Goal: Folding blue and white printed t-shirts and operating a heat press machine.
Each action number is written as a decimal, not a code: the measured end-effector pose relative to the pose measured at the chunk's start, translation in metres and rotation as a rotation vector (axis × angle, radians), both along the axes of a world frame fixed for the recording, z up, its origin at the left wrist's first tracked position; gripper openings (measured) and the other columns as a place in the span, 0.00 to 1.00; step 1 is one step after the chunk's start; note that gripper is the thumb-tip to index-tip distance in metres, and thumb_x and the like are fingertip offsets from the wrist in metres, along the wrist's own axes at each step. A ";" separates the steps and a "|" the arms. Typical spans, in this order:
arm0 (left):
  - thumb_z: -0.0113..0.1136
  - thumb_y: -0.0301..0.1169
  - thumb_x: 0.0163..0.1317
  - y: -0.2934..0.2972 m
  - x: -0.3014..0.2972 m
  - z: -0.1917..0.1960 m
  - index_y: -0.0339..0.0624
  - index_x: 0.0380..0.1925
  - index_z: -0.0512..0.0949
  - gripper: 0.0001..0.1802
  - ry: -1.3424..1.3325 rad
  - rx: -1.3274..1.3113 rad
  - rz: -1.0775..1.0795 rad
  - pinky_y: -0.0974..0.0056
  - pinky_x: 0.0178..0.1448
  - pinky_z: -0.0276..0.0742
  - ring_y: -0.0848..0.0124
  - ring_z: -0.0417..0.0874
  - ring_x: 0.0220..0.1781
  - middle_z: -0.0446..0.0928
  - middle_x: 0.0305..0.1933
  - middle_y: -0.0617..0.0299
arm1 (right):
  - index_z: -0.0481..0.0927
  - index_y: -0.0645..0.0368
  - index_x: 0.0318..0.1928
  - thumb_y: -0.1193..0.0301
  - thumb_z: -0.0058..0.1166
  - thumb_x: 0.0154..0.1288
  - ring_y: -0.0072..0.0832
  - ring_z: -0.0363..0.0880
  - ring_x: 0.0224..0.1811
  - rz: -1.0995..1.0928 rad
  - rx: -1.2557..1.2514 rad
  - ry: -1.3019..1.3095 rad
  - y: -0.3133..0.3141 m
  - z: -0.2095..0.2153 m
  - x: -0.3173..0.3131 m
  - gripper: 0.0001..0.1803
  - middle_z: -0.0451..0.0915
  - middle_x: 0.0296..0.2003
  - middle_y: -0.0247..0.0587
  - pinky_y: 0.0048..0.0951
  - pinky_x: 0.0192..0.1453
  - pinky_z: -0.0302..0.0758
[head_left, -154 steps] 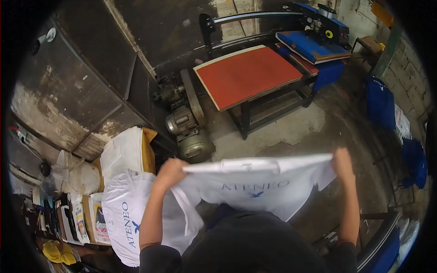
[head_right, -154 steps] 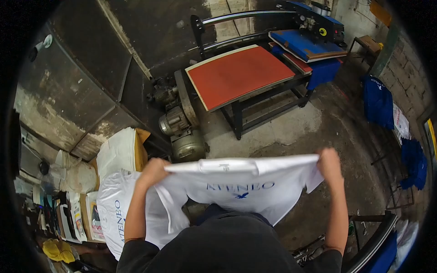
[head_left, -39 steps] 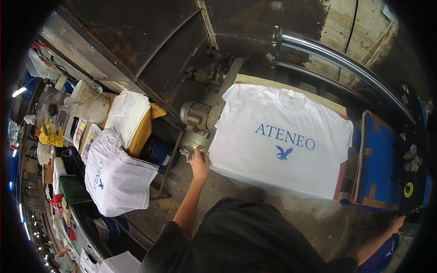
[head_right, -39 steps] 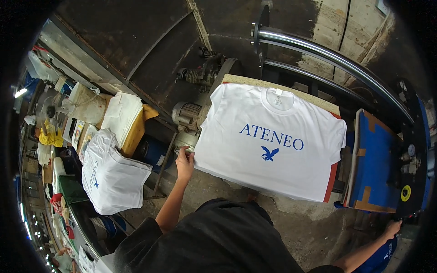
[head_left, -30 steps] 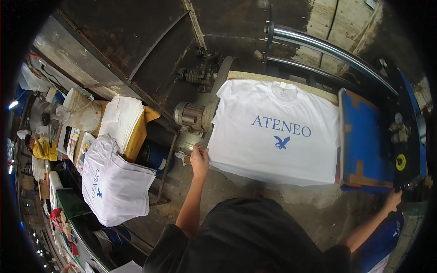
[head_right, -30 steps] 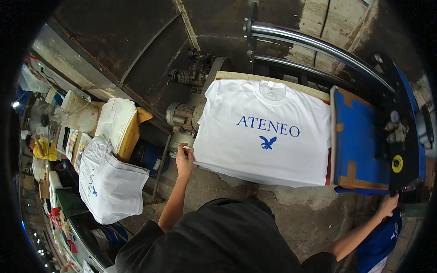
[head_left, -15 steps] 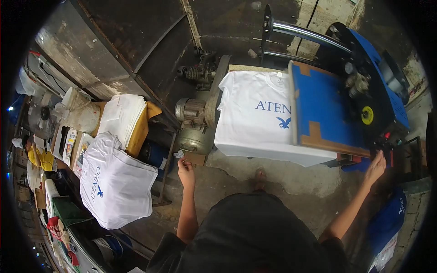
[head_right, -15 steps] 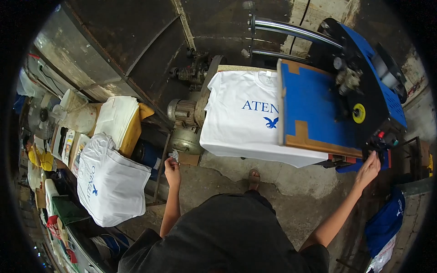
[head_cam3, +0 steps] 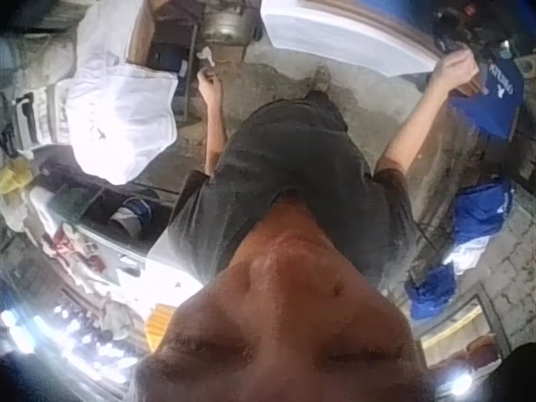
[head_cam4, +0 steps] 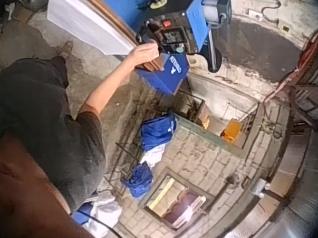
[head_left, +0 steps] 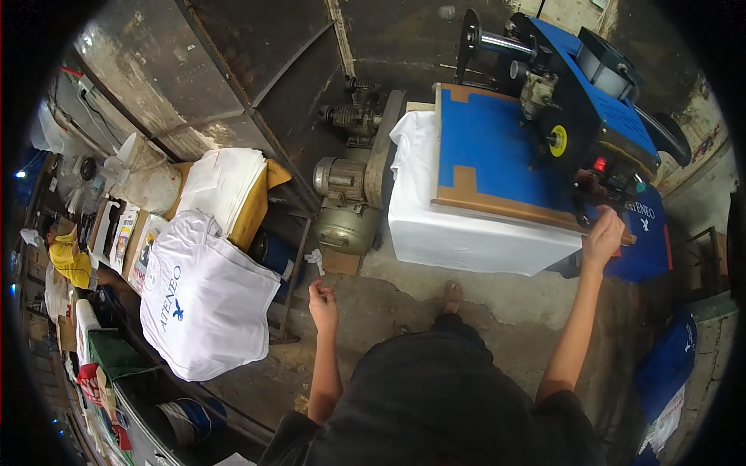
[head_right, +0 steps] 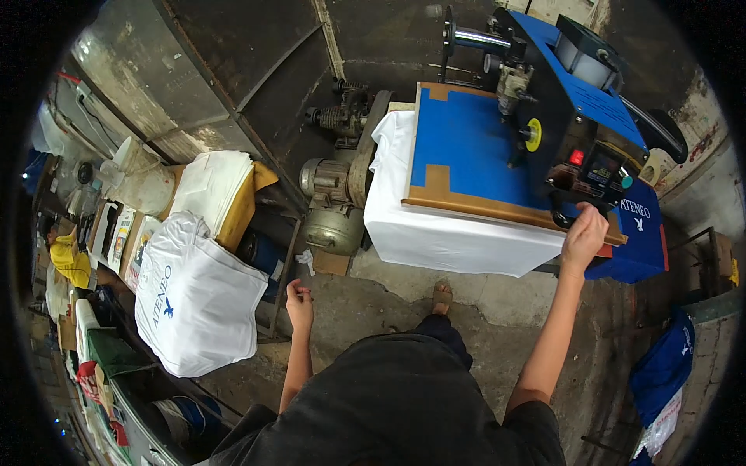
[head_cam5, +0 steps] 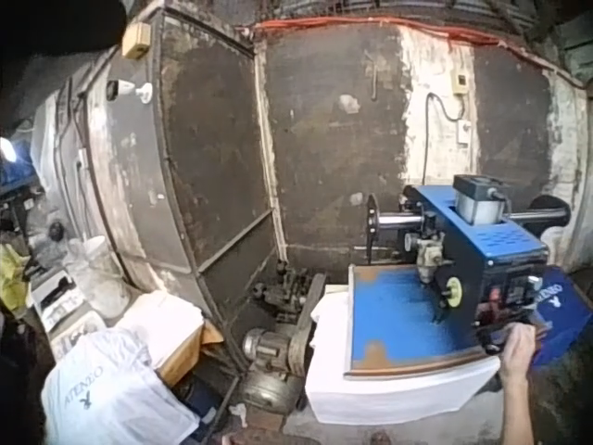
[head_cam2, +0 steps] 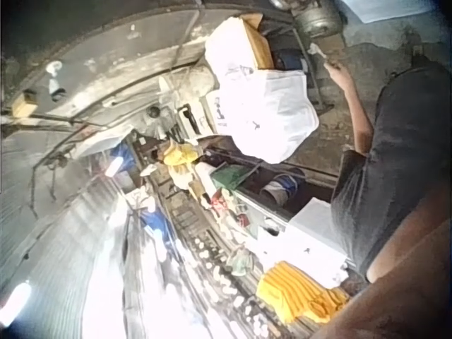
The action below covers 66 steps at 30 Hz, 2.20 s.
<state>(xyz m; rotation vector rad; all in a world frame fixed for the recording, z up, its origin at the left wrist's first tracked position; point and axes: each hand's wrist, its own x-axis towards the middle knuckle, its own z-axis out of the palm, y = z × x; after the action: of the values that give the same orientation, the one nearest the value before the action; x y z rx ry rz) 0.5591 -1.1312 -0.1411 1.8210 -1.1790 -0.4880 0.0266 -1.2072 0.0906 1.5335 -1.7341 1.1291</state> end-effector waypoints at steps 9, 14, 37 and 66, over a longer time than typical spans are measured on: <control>0.52 0.21 0.58 0.049 0.037 0.000 0.39 0.48 0.69 0.17 0.104 0.088 0.145 0.62 0.36 0.74 0.65 0.80 0.30 0.77 0.29 0.56 | 0.61 0.58 0.63 0.71 0.42 0.69 0.35 0.77 0.34 0.110 -0.030 -0.343 -0.006 0.014 0.081 0.23 0.80 0.29 0.44 0.33 0.43 0.71; 0.54 0.26 0.57 0.047 0.035 -0.008 0.43 0.48 0.69 0.17 0.010 0.046 0.130 0.58 0.36 0.73 0.59 0.80 0.30 0.76 0.28 0.54 | 0.47 0.52 0.70 0.70 0.44 0.68 0.28 0.78 0.25 0.104 0.031 -0.475 0.003 0.036 0.100 0.33 0.80 0.24 0.42 0.29 0.32 0.72; 0.52 0.30 0.59 0.032 -0.020 -0.022 0.42 0.48 0.70 0.17 -0.028 0.310 -0.409 0.49 0.43 0.73 0.48 0.79 0.39 0.78 0.34 0.46 | 0.46 0.51 0.70 0.66 0.45 0.60 0.52 0.74 0.20 -0.153 0.254 -0.447 -0.022 0.052 0.107 0.39 0.76 0.23 0.59 0.47 0.25 0.67; 0.52 0.23 0.57 -0.047 -0.654 0.080 0.39 0.40 0.76 0.10 -0.214 -0.081 -1.610 0.62 0.39 0.74 0.62 0.79 0.34 0.78 0.35 0.52 | 0.75 0.63 0.50 0.79 0.44 0.63 0.22 0.79 0.29 -0.040 0.198 -1.339 0.320 -0.115 -0.208 0.15 0.82 0.34 0.41 0.24 0.33 0.76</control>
<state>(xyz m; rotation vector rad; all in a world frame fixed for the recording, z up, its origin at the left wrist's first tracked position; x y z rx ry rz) -0.0948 -1.1780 -0.0608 0.4774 -2.6062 -1.0560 -0.1813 -0.8870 -0.0240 0.7345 -2.6844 2.2848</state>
